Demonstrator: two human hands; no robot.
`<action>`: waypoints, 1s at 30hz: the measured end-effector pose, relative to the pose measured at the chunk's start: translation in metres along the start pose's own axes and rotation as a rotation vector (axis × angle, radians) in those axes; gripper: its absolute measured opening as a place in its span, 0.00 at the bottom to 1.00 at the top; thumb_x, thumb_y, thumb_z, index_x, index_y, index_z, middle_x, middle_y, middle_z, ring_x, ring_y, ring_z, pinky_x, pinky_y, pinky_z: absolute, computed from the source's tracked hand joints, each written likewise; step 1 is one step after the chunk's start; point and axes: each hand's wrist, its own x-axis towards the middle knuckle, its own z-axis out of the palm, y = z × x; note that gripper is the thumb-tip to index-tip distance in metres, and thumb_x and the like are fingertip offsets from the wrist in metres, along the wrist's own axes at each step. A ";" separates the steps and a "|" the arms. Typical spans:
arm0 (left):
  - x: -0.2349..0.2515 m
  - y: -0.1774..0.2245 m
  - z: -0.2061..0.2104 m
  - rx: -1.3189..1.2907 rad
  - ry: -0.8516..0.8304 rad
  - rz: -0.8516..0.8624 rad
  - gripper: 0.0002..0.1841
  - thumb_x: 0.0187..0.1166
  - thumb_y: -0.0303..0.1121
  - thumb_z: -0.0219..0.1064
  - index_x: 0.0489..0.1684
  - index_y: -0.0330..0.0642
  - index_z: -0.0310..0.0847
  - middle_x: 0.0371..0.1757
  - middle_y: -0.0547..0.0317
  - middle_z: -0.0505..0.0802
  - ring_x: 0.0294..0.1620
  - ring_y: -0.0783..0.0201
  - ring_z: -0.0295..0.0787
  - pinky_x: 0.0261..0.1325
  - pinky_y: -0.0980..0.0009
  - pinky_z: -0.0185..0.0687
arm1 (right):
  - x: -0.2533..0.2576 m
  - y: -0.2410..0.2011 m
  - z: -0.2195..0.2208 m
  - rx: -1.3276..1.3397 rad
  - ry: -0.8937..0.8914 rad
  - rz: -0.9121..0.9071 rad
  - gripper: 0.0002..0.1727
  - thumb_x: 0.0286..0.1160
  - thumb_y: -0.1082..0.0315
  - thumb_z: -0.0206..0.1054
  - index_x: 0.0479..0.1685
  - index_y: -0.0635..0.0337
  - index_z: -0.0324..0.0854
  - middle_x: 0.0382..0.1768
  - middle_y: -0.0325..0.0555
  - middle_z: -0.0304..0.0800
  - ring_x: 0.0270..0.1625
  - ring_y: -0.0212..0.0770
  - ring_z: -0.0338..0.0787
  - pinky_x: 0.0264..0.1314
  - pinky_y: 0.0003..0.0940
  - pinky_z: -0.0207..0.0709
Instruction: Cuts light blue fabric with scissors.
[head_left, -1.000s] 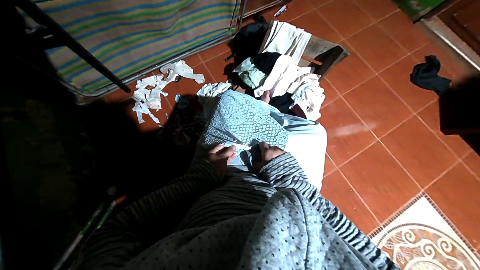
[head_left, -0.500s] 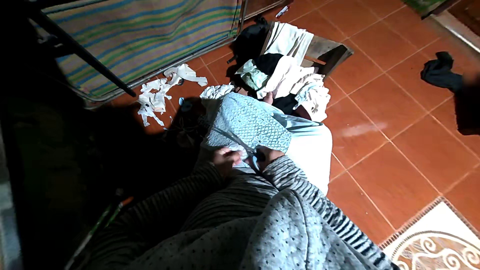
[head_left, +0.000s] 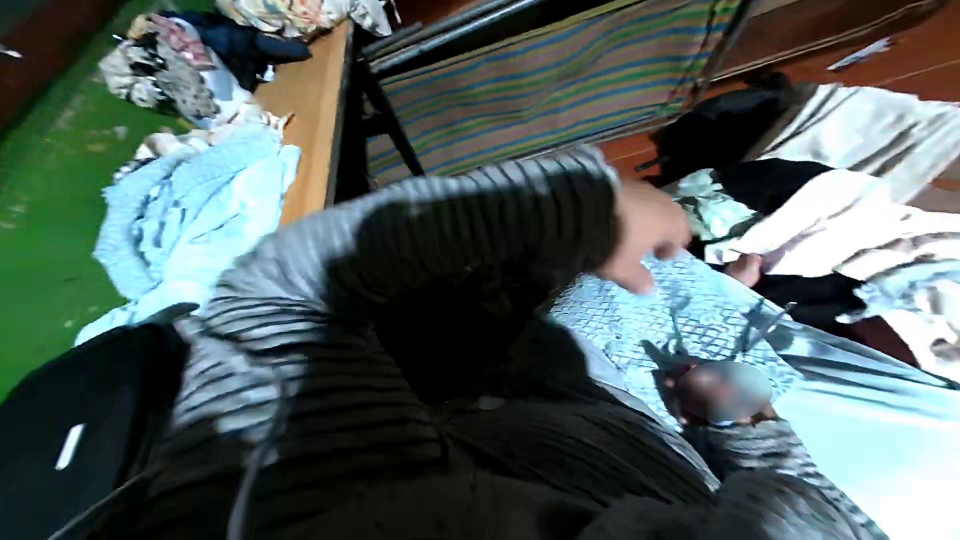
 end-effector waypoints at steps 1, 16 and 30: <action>-0.017 -0.011 -0.010 0.053 0.001 -0.104 0.21 0.85 0.37 0.67 0.71 0.35 0.80 0.67 0.41 0.88 0.72 0.46 0.82 0.78 0.51 0.71 | 0.041 0.051 -0.035 0.102 -0.201 -0.155 0.15 0.85 0.74 0.39 0.45 0.66 0.73 0.21 0.32 0.85 0.16 0.22 0.80 0.21 0.15 0.77; -0.263 -0.149 0.127 -0.559 0.029 -1.370 0.24 0.96 0.37 0.48 0.79 0.26 0.68 0.77 0.26 0.77 0.81 0.35 0.71 0.84 0.41 0.57 | 0.090 0.091 -0.072 0.118 -0.557 -0.292 0.13 0.86 0.66 0.46 0.50 0.56 0.77 0.30 0.29 0.95 0.25 0.27 0.91 0.30 0.24 0.87; -0.305 -0.122 0.129 -0.577 0.279 -1.671 0.37 0.89 0.49 0.60 0.80 0.19 0.63 0.80 0.23 0.73 0.85 0.34 0.66 0.87 0.43 0.54 | -0.002 0.000 -0.018 0.089 -0.177 -0.120 0.15 0.83 0.81 0.38 0.37 0.62 0.70 0.18 0.28 0.80 0.17 0.21 0.81 0.27 0.16 0.79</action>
